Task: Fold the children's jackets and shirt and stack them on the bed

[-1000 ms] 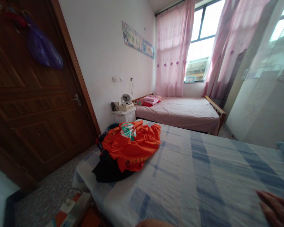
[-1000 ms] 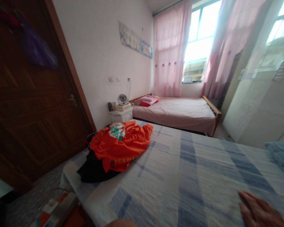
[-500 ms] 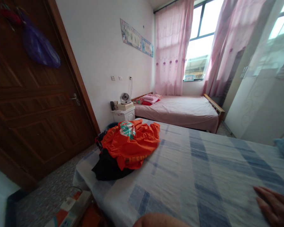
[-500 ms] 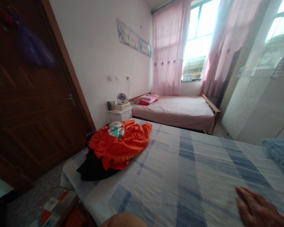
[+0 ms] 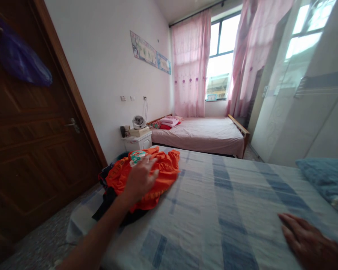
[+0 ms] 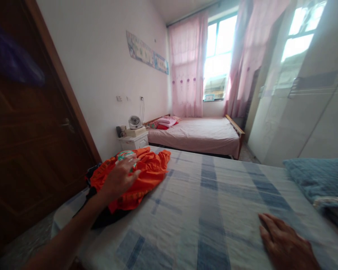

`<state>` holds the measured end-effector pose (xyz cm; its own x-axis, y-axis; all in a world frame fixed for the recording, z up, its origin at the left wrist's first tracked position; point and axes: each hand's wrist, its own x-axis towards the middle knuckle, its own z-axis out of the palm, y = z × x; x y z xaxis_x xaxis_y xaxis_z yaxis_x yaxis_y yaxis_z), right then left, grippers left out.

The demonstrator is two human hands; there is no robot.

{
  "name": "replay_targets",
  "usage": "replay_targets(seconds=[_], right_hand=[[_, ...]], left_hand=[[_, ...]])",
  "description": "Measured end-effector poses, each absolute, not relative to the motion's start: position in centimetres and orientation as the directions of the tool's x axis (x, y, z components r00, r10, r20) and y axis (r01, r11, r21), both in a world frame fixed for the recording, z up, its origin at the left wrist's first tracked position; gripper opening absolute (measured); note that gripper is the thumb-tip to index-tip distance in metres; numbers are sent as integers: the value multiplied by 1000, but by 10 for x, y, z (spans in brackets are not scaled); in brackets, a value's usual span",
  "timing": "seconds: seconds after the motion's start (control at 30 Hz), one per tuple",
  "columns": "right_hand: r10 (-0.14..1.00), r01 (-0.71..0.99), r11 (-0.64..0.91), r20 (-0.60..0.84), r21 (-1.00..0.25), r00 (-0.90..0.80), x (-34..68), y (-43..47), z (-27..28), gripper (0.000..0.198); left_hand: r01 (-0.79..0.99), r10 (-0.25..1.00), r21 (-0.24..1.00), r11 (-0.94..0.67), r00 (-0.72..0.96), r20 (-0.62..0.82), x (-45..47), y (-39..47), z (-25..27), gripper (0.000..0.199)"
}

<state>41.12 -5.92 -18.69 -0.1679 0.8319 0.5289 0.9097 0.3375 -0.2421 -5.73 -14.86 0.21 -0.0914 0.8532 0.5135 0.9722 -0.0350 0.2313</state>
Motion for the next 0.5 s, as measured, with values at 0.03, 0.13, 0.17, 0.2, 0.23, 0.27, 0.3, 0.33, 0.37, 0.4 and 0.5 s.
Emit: replay_targets(seconds=[0.03,0.13,0.17,0.2,0.23,0.27,0.3,0.33,0.37,0.4,0.5], right_hand=[[832,914,348,517,-207,-201,410,-60,-185,39],[856,931,340,452,-130,-249,408,-62,-183,46],[872,940,316,429,-130,-234,408,-62,-183,48],[888,948,289,407,-135,-213,408,-63,-183,49],[901,954,263,389,-144,-189,408,-63,-183,50],[910,958,241,378,-154,-168,408,-64,-183,51],[914,960,231,374,-160,-158,407,-64,-182,52],[914,959,232,374,-161,-158,407,-65,-181,53],[912,958,236,376,-160,-162,406,-65,-180,54],[912,958,239,376,-157,-165,405,-66,-179,55],[913,960,233,374,-153,-162,400,-68,-172,56]], left_hand=[[972,845,230,55,-168,508,-85,-142,4,40],[885,763,233,403,-465,448,-160,-134,0,51],[860,754,251,445,-511,413,-178,-135,-3,53],[842,754,282,459,-537,378,-192,-136,-6,52],[828,759,317,463,-555,341,-202,-136,-8,47],[814,767,360,455,-564,306,-207,-136,-10,39],[802,777,409,435,-564,280,-210,-135,-9,31],[789,785,464,403,-558,267,-210,-133,-8,24],[772,791,524,360,-550,267,-208,-129,-4,19],[749,793,587,306,-542,278,-205,-124,0,16],[634,772,767,97,-534,343,-186,-106,24,24]])
